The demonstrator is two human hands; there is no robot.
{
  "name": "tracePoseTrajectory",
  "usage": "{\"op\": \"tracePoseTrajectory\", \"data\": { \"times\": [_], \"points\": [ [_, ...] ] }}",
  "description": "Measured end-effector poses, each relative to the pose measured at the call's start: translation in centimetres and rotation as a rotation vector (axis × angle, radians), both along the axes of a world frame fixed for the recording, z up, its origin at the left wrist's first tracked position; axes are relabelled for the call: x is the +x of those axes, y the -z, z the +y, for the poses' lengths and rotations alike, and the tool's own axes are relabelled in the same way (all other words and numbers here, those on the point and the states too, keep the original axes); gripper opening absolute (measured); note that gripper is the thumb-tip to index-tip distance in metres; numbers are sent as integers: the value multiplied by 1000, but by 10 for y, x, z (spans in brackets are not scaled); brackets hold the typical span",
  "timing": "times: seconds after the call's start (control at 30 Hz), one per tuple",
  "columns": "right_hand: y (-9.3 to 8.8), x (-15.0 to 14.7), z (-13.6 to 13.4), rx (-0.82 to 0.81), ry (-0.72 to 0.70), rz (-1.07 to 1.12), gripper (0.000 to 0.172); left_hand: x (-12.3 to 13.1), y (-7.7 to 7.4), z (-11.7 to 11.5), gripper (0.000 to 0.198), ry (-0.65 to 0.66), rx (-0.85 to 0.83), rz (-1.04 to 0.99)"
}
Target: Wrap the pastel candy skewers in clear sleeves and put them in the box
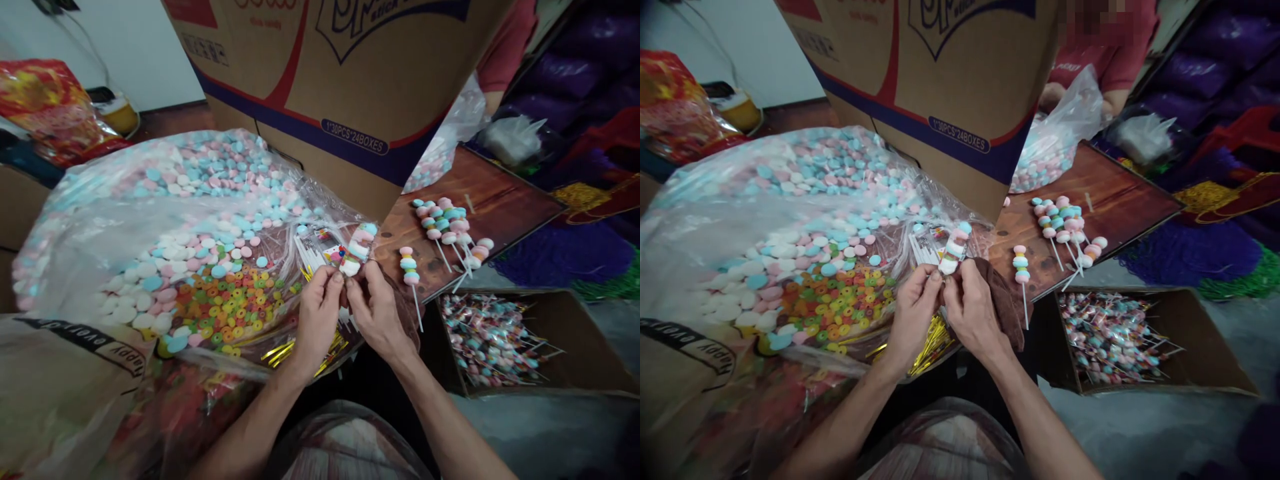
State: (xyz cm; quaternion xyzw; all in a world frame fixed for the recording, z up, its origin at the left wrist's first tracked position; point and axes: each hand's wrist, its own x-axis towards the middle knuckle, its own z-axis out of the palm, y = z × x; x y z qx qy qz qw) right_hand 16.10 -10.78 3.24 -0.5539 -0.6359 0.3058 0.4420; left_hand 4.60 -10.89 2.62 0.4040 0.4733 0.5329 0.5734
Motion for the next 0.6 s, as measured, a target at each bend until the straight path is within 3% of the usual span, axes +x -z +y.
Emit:
{"op": "tracePoseTrajectory", "data": {
  "times": [0.1, 0.2, 0.27, 0.37, 0.5, 0.6],
  "points": [
    [3, 4, 2, -100, -56, 75, 13, -2, 0, -2, 17, 28, -1, 38],
    [6, 8, 2, -113, -81, 91, 17, -5, -1, 4, 21, 35, -177, -151],
    [8, 10, 0, -1, -59, 14, 16, -7, -2, 11, 26, 50, -336, -352],
    [13, 12, 0, 301, -53, -152, 28, -10, -3, 18, 30, 81, -494, -561],
    [18, 17, 5, 644, -75, -330, 30, -10, -6, 17, 31, 121, -542, -617],
    [15, 16, 8, 740, -7, -355, 25, -5, -9, 11, 29, 155, -523, -634]
  ]
}}
